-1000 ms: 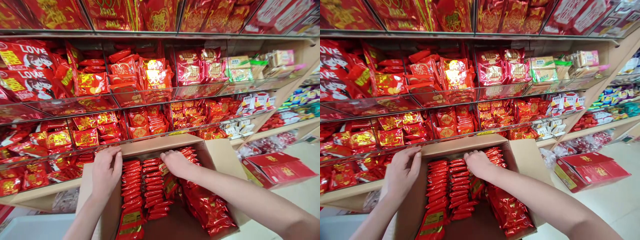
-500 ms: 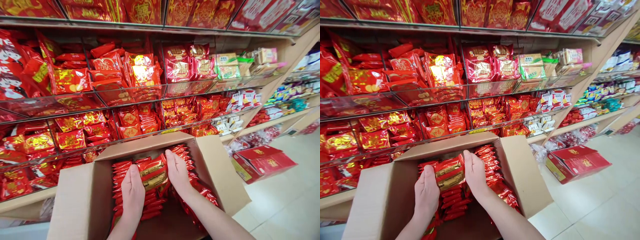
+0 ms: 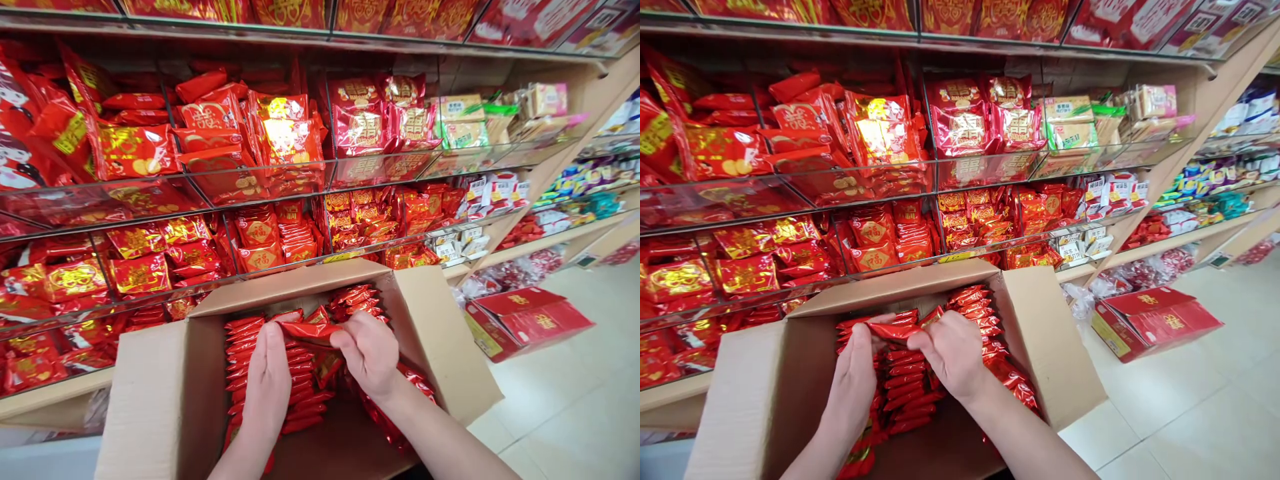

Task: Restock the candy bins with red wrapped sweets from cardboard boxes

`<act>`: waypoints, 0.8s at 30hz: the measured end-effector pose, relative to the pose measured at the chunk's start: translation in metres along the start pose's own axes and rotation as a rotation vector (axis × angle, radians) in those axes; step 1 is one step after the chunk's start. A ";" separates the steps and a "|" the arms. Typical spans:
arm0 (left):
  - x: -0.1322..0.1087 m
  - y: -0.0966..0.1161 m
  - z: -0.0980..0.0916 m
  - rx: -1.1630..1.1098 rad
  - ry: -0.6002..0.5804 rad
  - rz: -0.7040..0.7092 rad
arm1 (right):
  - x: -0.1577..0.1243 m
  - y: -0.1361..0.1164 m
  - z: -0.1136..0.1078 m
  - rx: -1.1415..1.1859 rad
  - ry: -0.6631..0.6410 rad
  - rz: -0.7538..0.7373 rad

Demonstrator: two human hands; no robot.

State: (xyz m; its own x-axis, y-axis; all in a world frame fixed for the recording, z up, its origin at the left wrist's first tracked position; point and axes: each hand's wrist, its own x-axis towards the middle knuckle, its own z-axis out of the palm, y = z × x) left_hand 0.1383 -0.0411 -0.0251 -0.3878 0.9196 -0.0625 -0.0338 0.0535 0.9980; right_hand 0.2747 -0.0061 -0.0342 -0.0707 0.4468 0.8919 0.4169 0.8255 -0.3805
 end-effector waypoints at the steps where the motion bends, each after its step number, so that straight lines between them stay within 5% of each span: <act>1: -0.001 0.005 0.000 -0.135 -0.086 -0.149 | 0.001 0.001 -0.004 -0.054 -0.022 -0.164; 4: -0.005 0.016 -0.004 -0.502 -0.313 -0.522 | -0.006 0.001 -0.013 -0.091 -0.145 -0.446; 6: -0.006 0.017 -0.006 -0.615 -0.274 -0.531 | -0.018 -0.003 -0.012 -0.051 -0.180 -0.375; 8: -0.007 0.016 -0.005 -0.680 -0.162 -0.431 | -0.029 -0.010 -0.006 0.038 -0.127 -0.053; 12: -0.010 0.013 0.003 -0.733 -0.115 -0.291 | -0.038 -0.023 0.017 0.592 0.046 0.928; 15: -0.014 0.009 0.008 -0.722 -0.117 -0.257 | -0.034 -0.027 0.030 0.997 0.149 1.252; 19: -0.014 0.000 0.000 -0.649 -0.077 -0.254 | -0.031 -0.020 0.026 1.064 0.096 1.215; 24: -0.007 -0.001 -0.016 -0.310 -0.258 -0.180 | -0.024 -0.006 0.008 0.876 -0.290 1.040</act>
State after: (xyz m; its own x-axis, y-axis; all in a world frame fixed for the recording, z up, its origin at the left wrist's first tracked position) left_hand 0.1262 -0.0543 -0.0257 -0.1087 0.9755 -0.1913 -0.3696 0.1390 0.9187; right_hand 0.2663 -0.0192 -0.0547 -0.3101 0.9483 0.0669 -0.2968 -0.0297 -0.9545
